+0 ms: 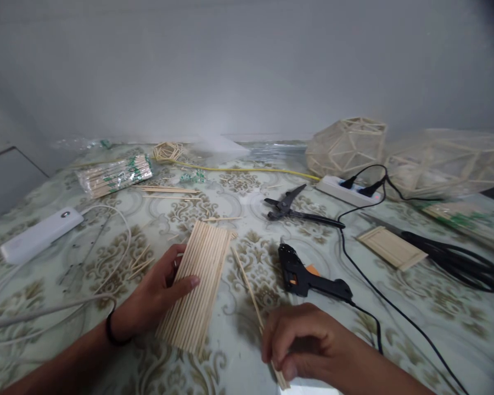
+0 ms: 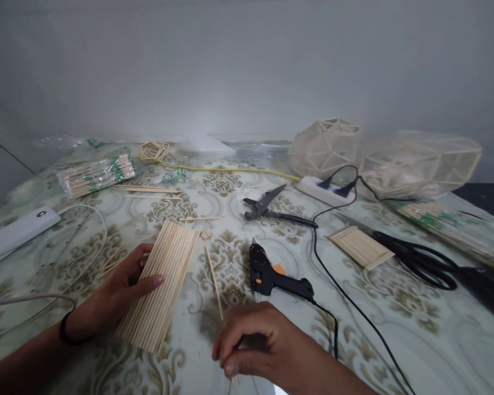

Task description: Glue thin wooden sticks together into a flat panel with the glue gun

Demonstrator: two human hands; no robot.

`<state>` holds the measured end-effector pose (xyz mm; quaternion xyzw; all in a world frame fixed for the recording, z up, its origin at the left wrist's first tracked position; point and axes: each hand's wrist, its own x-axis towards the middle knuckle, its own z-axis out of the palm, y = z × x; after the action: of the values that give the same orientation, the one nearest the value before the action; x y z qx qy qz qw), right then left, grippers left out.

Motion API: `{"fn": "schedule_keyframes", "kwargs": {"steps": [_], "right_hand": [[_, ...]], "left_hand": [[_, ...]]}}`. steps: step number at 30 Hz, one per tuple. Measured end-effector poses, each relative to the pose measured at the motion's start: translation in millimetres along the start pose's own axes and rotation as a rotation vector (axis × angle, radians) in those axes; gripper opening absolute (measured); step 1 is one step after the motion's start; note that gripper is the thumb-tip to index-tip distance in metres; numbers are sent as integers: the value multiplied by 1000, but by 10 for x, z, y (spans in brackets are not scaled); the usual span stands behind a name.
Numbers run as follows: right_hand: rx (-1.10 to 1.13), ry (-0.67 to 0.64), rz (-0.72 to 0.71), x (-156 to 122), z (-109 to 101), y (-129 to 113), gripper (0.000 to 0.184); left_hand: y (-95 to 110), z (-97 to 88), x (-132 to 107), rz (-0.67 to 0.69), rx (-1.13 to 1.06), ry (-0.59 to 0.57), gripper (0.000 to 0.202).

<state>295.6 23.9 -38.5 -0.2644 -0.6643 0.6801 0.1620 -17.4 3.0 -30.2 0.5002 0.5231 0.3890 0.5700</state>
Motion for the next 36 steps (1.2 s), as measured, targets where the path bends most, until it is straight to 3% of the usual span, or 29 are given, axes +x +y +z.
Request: {"fn": "schedule_keyframes", "kwargs": {"steps": [5,8,19,28,36], "right_hand": [[60,41,267,-34,33,-21,50],[79,43,329,-38,48,-47,56],[-185,45,295,-53,22,-126,62],[6,50,294,-92,50,-121,60],[-23,4,316,-48,30,-168,57]], "left_hand": [[36,11,-19,-27,0,-2,50],[45,14,-21,-32,-6,-3,51],[6,-11,-10,-24,25,-25,51],[2,-17,5,-24,36,-34,52],[-16,-29,-8,-35,64,-27,49]]}}
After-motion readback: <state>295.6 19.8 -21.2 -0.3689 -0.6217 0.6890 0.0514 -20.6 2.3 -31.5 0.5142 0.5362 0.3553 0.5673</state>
